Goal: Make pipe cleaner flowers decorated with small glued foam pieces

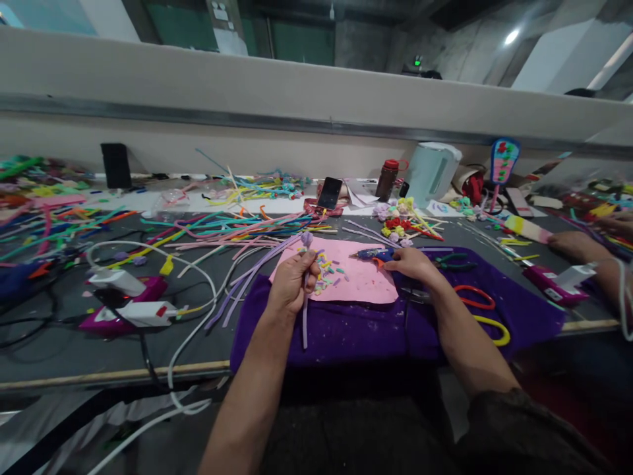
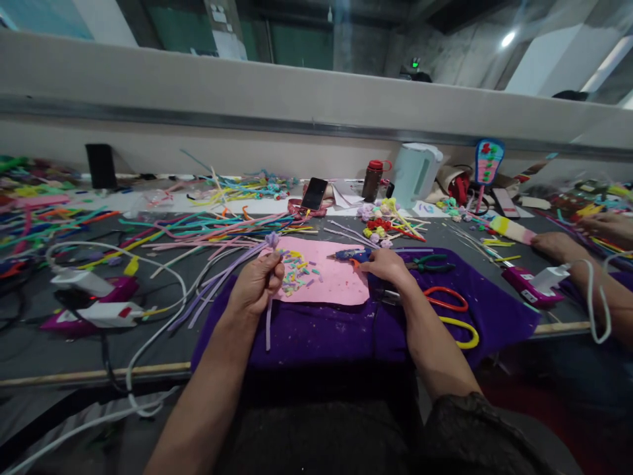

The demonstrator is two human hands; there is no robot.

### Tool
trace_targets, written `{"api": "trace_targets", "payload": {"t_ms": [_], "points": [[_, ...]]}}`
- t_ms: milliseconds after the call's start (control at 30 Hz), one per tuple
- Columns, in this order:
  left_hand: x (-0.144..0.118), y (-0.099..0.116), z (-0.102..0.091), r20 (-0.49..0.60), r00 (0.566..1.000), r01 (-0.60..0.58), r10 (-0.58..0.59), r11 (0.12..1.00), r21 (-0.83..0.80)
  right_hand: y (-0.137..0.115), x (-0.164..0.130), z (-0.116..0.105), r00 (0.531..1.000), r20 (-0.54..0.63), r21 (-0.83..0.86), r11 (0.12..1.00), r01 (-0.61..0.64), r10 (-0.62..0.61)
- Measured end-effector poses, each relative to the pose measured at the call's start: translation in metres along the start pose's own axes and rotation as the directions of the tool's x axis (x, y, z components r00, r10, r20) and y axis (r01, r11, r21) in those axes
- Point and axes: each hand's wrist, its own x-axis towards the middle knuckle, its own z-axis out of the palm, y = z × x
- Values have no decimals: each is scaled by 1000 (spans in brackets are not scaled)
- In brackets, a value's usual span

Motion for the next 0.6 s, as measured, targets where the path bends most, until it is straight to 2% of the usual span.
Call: {"api": "trace_targets", "payload": {"t_ms": [67,133,200,267,333,400,467,600], "points": [[-1,0,1,-1,1000,7,-7,1000,6,2,-2,0,998,-67,202,979,12,1],[-2,0,2,-4,1000,0,0,1000,20,1,-6,-2,995,-100,465,884,48,-2],[-2,-1,2,-5,1000,-23,23,999,34,-3,-12,-5,995,-91,719,689,91,-37],[-3,-3,2,-1,999,-38,38,998,48,-10,-17,-7,991,-108,865,484,131,-75],[-3,-5,1,4,999,-43,43,997,65,-18,-22,-8,990,-116,929,343,138,-85],[-3,-6,1,3,998,-57,56,995,86,-26,-26,-8,993,-84,963,251,103,-87],[-2,-8,0,-4,997,-73,74,991,110,-34,-29,-6,994,-69,977,194,84,-83],[-1,-10,-1,-4,995,-95,97,984,153,-49,-39,-4,976,-184,969,145,200,-116]]}}
